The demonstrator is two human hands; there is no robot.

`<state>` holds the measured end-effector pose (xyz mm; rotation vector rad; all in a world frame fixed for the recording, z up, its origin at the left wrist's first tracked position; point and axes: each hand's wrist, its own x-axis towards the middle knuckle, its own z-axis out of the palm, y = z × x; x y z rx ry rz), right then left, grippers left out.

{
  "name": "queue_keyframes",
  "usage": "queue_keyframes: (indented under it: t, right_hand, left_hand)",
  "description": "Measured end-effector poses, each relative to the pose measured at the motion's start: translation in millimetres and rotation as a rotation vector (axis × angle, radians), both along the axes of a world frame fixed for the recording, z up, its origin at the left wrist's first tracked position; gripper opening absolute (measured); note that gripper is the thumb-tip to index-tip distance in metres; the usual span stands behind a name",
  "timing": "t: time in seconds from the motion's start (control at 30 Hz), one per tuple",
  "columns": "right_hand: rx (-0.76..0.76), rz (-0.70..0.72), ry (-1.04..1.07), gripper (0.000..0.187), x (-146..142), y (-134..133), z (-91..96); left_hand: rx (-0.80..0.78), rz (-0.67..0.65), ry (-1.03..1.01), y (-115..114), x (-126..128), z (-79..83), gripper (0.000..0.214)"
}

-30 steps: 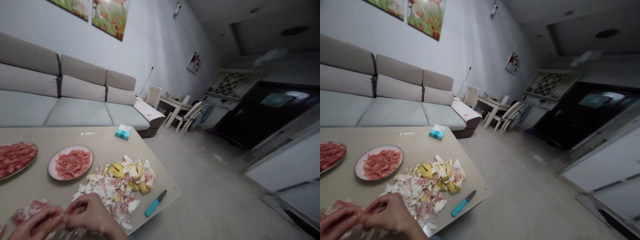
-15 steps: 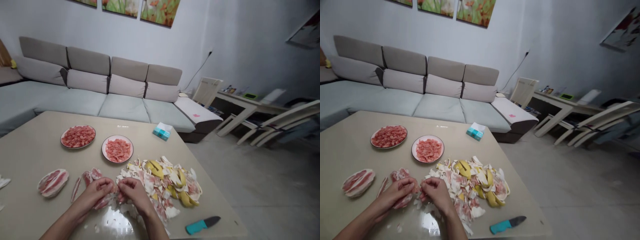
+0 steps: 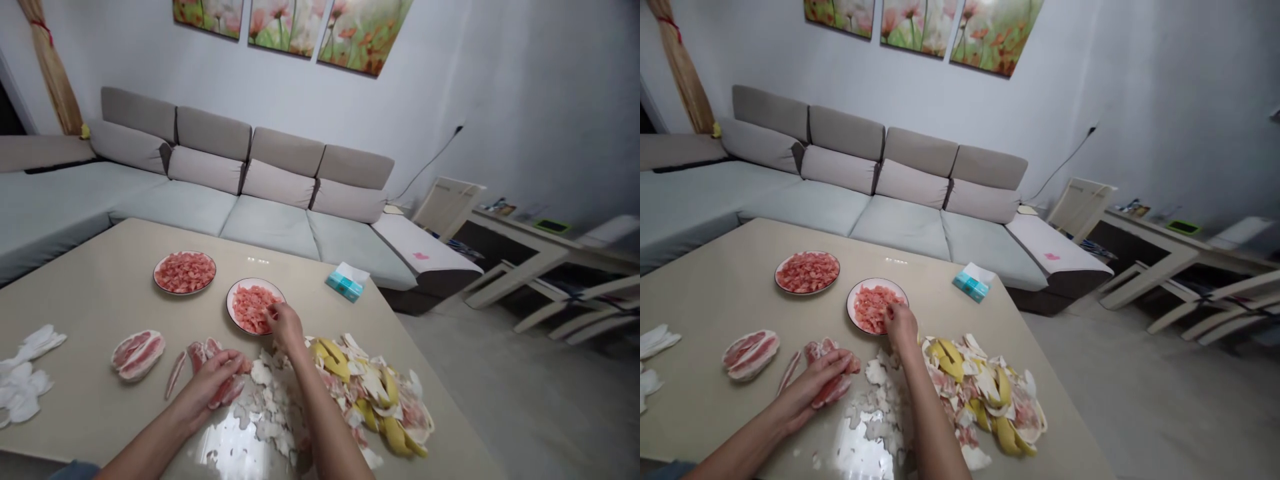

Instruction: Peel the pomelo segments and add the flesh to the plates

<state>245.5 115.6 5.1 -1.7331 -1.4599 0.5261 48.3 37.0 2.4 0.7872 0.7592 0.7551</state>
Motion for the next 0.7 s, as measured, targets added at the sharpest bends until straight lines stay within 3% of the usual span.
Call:
queue_keyframes:
  t: [0.13, 0.3, 0.37, 0.43, 0.53, 0.7]
  right_hand:
    - [0.021, -0.008, -0.027, 0.029, 1, -10, 7.8]
    - [-0.01, 0.178, 0.065, 0.027, -16, -76, 24.8]
    - [-0.048, 0.293, 0.217, 0.027, -26, -102, 27.3]
    - [-0.054, 0.297, 0.282, 0.026, -34, -120, 27.2]
    - [-0.043, 0.248, 0.277, 0.016, -40, -132, 25.7]
    - [-0.028, 0.211, 0.259, 0.013, -36, -134, 26.1]
  left_hand:
    - [-0.016, 0.047, -0.021, 1, -3, 7.4, 0.042]
    - [-0.003, 0.045, -0.048, -1, -3, 8.5, 0.043]
    - [0.012, 0.034, -0.036, -2, -2, 5.2, 0.042]
    - [0.036, 0.011, -0.017, -3, 0, 1.3, 0.042]
    - [0.075, -0.024, 0.015, -6, 1, -0.9, 0.04]
    - [0.185, -0.112, 0.054, -8, 1, 8.9, 0.033]
